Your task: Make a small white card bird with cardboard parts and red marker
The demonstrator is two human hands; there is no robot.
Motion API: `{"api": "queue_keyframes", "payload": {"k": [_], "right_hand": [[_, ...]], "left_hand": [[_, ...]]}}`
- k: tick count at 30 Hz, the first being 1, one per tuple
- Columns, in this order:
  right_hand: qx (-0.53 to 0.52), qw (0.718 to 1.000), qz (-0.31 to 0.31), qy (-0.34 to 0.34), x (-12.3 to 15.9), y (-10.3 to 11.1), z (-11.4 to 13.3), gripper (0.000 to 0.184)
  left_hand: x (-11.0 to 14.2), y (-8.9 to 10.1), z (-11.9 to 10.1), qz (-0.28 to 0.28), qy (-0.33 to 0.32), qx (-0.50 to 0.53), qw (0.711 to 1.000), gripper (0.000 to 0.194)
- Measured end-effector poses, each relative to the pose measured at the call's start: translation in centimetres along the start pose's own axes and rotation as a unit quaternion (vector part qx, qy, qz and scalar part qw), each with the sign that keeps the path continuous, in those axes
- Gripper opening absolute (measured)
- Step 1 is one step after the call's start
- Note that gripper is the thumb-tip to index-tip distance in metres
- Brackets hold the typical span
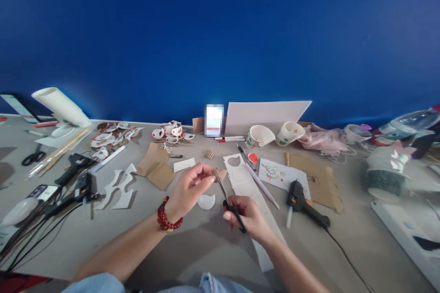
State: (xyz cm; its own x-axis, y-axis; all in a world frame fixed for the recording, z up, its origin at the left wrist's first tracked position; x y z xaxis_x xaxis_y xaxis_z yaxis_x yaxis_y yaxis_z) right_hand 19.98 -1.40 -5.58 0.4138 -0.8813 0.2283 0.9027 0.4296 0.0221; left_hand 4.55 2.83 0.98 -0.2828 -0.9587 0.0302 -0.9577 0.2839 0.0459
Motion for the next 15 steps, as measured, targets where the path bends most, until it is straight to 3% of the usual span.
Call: {"api": "queue_keyframes", "payload": {"k": [15], "right_hand": [[-0.015,1.0,-0.009,0.002,0.03,0.1,-0.36,0.059]], "left_hand": [[0.11,-0.85,0.05,0.01,0.005,0.001,1.0,0.009]]}}
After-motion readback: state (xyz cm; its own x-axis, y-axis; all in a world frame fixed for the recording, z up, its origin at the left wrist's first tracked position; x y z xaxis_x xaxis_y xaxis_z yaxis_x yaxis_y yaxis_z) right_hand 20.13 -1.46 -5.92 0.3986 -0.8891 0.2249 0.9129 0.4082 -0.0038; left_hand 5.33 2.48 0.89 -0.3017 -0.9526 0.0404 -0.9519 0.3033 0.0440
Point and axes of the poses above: each hand's wrist, its own x-axis away from the middle knuckle, its own y-axis out of the back of the hand, z = x × y, the point moved 6 cm from there along -x, towards the middle knuckle, and after that the axes turned 1 degree about y, right-handed, at the moved point
